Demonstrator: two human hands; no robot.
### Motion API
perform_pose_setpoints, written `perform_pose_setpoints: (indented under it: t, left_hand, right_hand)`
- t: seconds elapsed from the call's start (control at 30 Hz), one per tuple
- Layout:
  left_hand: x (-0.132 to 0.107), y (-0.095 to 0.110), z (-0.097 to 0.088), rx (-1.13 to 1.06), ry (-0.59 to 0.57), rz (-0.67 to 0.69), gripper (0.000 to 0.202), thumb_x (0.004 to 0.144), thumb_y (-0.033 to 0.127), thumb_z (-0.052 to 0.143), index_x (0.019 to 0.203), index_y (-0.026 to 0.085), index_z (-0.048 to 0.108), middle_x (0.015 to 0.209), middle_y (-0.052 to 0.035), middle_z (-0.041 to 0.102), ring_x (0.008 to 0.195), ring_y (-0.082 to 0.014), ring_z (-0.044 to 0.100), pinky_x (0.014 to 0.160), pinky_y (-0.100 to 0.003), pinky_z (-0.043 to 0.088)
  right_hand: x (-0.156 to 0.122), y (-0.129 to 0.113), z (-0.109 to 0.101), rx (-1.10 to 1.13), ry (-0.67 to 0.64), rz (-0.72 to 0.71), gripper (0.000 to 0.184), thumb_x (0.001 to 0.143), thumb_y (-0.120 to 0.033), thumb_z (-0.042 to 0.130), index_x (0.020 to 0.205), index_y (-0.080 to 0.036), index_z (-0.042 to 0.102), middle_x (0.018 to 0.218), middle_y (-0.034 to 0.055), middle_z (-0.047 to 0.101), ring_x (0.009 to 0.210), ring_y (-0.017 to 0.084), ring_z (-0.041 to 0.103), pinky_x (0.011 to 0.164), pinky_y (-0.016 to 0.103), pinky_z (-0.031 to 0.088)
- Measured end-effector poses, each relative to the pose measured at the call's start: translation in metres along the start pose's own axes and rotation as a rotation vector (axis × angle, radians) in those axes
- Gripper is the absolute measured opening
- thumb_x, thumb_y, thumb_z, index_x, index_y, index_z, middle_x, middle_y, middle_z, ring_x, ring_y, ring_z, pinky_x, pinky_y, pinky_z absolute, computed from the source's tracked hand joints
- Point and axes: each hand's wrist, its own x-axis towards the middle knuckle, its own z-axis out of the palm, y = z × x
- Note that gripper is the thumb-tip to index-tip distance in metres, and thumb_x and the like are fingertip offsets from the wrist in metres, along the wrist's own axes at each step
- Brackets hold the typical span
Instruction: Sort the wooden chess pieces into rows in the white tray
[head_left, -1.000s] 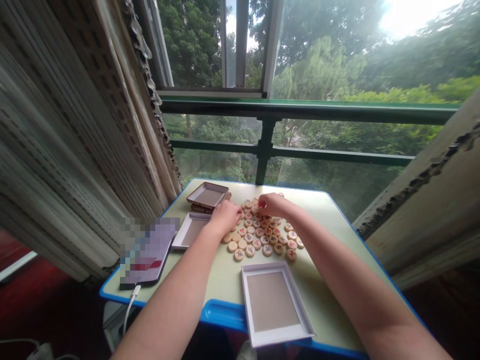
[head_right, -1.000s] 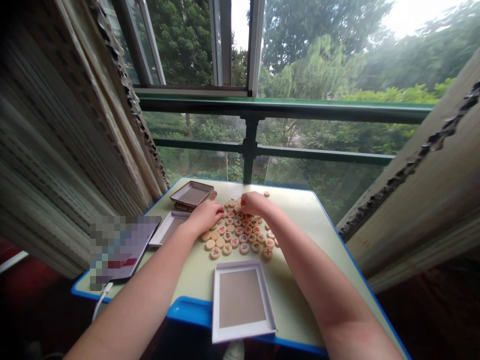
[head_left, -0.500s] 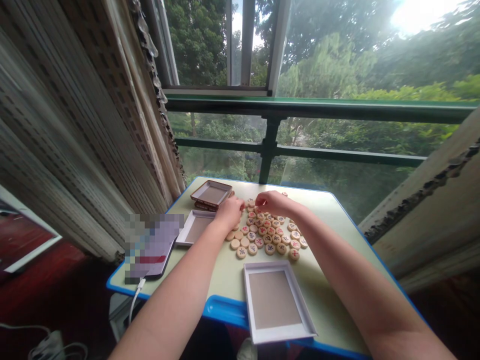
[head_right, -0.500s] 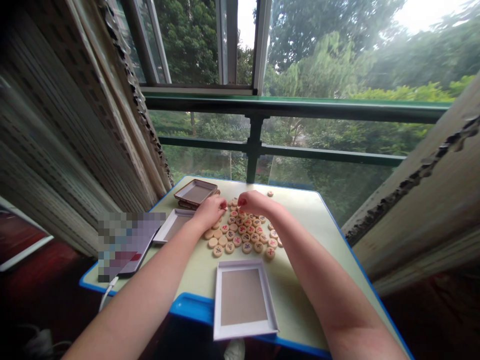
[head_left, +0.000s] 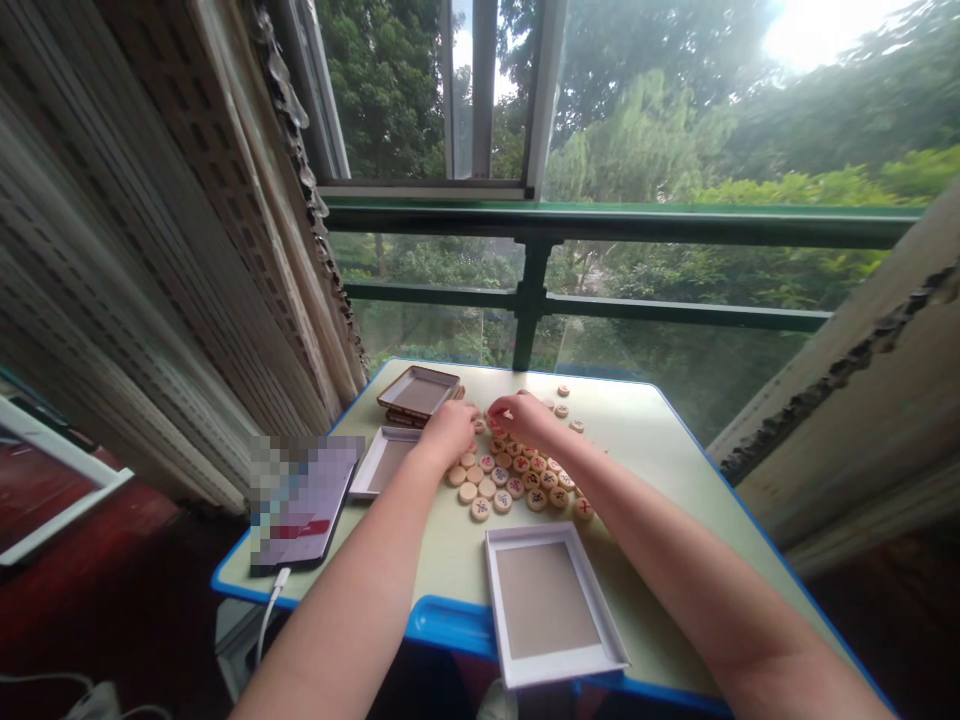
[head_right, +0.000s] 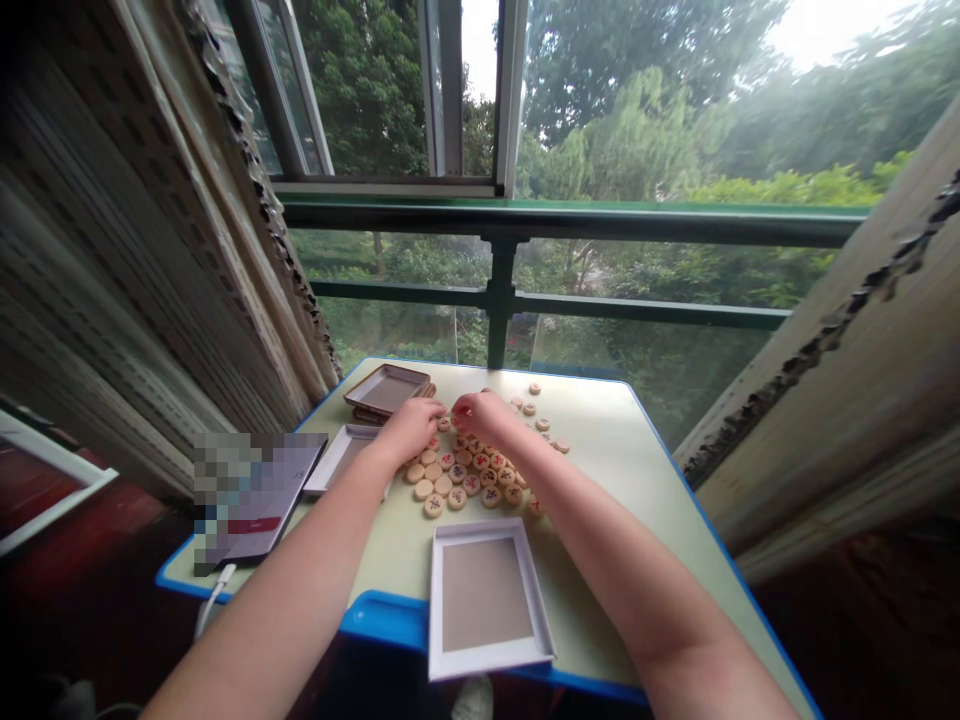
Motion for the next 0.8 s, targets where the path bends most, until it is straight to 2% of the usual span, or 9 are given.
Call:
perform_pose_setpoints:
  t: [0.1,0.17,0.27,0.4,0.5,0.6,0.8]
  left_hand:
    - [-0.001,0.001,0.001,0.057,-0.092,0.015,0.032,0.078,0.009,0.047,0.099,0.018,0.07,0.11,-0.0091,0.066,0.11,-0.0187,0.054,0.1,-0.027,0.037]
    - [-0.002,0.001,0.001,0.081,-0.106,0.009,0.033,0.077,0.009,0.048,0.1,0.018,0.07,0.11,-0.0089,0.066,0.113,-0.0185,0.052,0.101,-0.027,0.036]
    - [0.0,-0.001,0.002,0.076,-0.091,0.004,0.036,0.076,0.007,0.046,0.102,0.018,0.069,0.11,-0.0091,0.065,0.113,-0.0181,0.052,0.1,-0.027,0.037]
    - [0.001,-0.002,0.001,0.033,-0.032,-0.03,0.041,0.075,0.005,0.043,0.106,0.017,0.067,0.109,-0.0092,0.066,0.109,-0.0179,0.054,0.097,-0.027,0.04]
    - [-0.001,-0.002,-0.003,0.009,-0.045,-0.047,0.035,0.075,0.009,0.046,0.097,0.019,0.07,0.105,-0.0075,0.067,0.106,-0.0191,0.055,0.097,-0.028,0.04]
    - [-0.004,0.0,-0.008,0.015,-0.053,-0.03,0.031,0.075,0.014,0.048,0.095,0.02,0.072,0.105,-0.0065,0.067,0.104,-0.0206,0.055,0.098,-0.029,0.039]
    - [-0.01,0.005,-0.01,0.027,-0.127,0.034,0.026,0.073,0.021,0.052,0.087,0.023,0.075,0.114,-0.0052,0.063,0.108,-0.0225,0.052,0.101,-0.032,0.037]
  right_hand:
    - [-0.001,-0.003,0.002,-0.047,-0.062,-0.048,0.02,0.079,-0.018,0.056,0.093,-0.021,0.071,0.081,0.0043,0.07,0.088,0.019,0.055,0.071,0.024,0.042]
    - [-0.001,-0.004,0.005,-0.093,-0.091,-0.071,0.02,0.08,-0.02,0.056,0.093,-0.022,0.072,0.079,0.005,0.069,0.087,0.019,0.055,0.07,0.024,0.041]
    - [0.001,-0.003,0.008,-0.138,-0.106,-0.097,0.021,0.081,-0.023,0.057,0.095,-0.022,0.072,0.08,0.0066,0.067,0.087,0.02,0.055,0.072,0.025,0.041]
    - [0.003,0.0,0.005,-0.132,-0.077,-0.173,0.022,0.084,-0.022,0.052,0.095,-0.021,0.071,0.097,0.0064,0.066,0.089,0.017,0.054,0.08,0.026,0.04]
    - [0.004,0.004,-0.003,-0.183,-0.043,-0.033,0.025,0.084,-0.026,0.053,0.102,-0.02,0.069,0.102,0.0088,0.064,0.094,0.02,0.053,0.076,0.026,0.041]
    - [0.002,0.008,-0.007,-0.242,-0.078,0.084,0.03,0.078,-0.033,0.058,0.104,-0.021,0.067,0.105,0.0097,0.062,0.098,0.024,0.051,0.072,0.028,0.042]
    - [0.002,0.011,0.0,-0.24,-0.065,0.051,0.023,0.076,-0.029,0.058,0.096,-0.025,0.069,0.102,0.0052,0.064,0.094,0.022,0.052,0.068,0.026,0.041]
